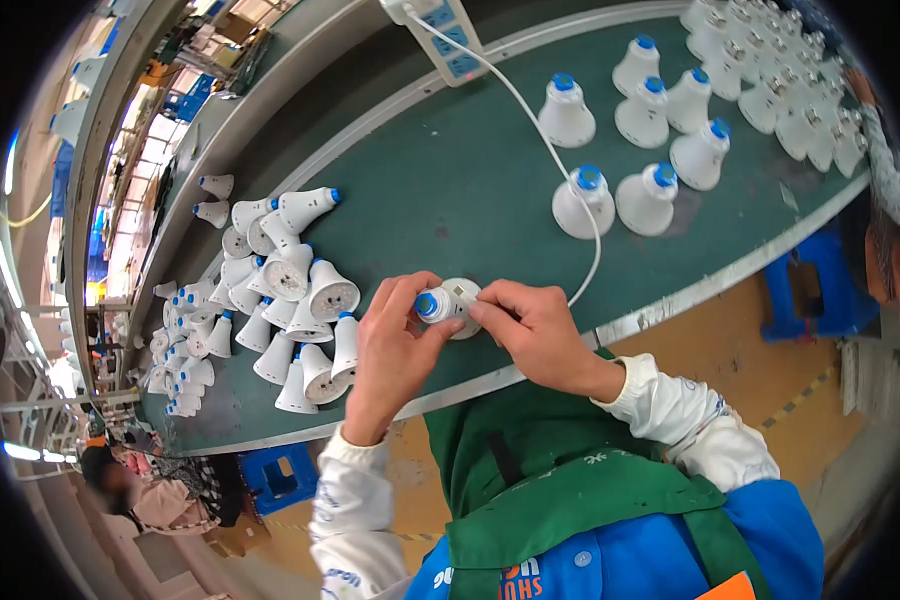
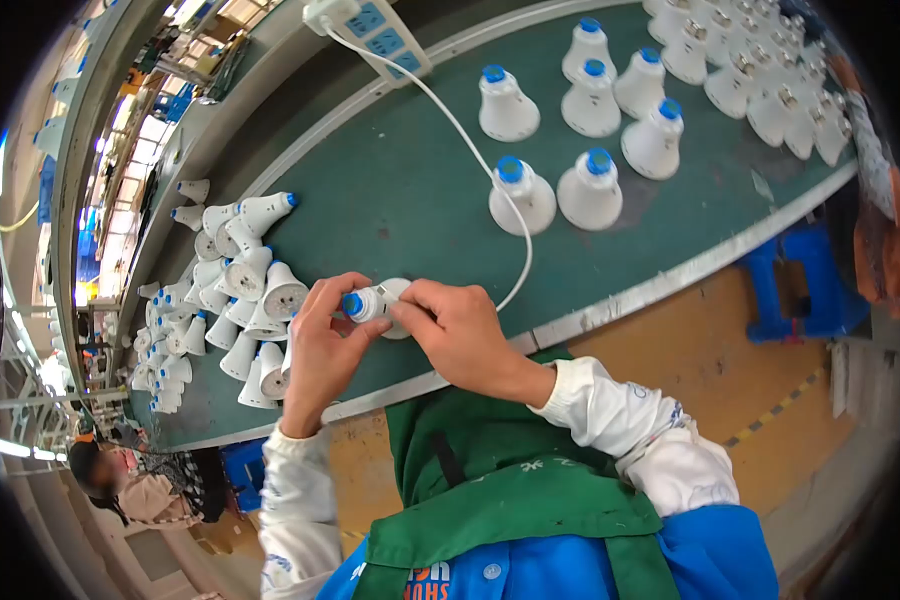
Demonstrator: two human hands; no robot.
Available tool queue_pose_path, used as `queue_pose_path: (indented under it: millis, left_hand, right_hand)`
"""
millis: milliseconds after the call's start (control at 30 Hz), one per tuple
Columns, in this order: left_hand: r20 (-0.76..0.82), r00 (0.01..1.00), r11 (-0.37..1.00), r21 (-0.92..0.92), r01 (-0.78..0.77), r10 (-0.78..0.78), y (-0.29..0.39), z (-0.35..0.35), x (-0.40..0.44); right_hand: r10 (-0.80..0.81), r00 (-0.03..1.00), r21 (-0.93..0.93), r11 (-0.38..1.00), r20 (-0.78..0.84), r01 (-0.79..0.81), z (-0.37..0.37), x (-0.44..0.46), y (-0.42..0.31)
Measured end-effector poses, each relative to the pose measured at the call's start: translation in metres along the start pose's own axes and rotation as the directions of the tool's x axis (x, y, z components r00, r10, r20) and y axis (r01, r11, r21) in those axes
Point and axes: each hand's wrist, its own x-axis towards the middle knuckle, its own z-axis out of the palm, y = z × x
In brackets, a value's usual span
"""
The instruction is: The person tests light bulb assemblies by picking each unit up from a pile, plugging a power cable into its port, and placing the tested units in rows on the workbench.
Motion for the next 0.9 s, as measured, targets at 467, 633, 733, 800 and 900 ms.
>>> queue_pose_path:
  millis: [467, 633, 733, 800, 900]
  left_hand:
    - [-0.299, 0.943, 0.866, -0.500, -0.021, -0.150, -0.027, 0.045, -0.013]
    - [-0.318, 0.941, 0.872, -0.486, -0.060, -0.113, -0.030, 0.046, -0.012]
    - [-0.285, 0.947, 0.849, -0.528, -0.024, -0.151, -0.025, 0.043, -0.013]
    - [-0.259, 0.954, 0.846, -0.533, -0.012, -0.150, -0.027, 0.040, -0.013]
    - [-0.223, 0.965, 0.837, -0.547, -0.006, -0.140, -0.030, 0.037, -0.013]
  right_hand:
    - [-0.017, 0.997, -0.071, 0.997, -0.079, 0.012, 0.017, -0.011, 0.014]
    - [-0.018, 0.998, -0.044, 0.999, -0.061, 0.015, 0.017, -0.009, 0.013]
    - [0.021, 0.998, -0.040, 0.999, 0.054, -0.019, 0.008, 0.000, 0.017]
    - [0.101, 0.991, -0.007, 0.995, 0.093, -0.100, 0.003, 0.008, 0.012]
    - [0.189, 0.967, 0.008, 0.981, 0.173, -0.194, -0.003, 0.013, 0.003]
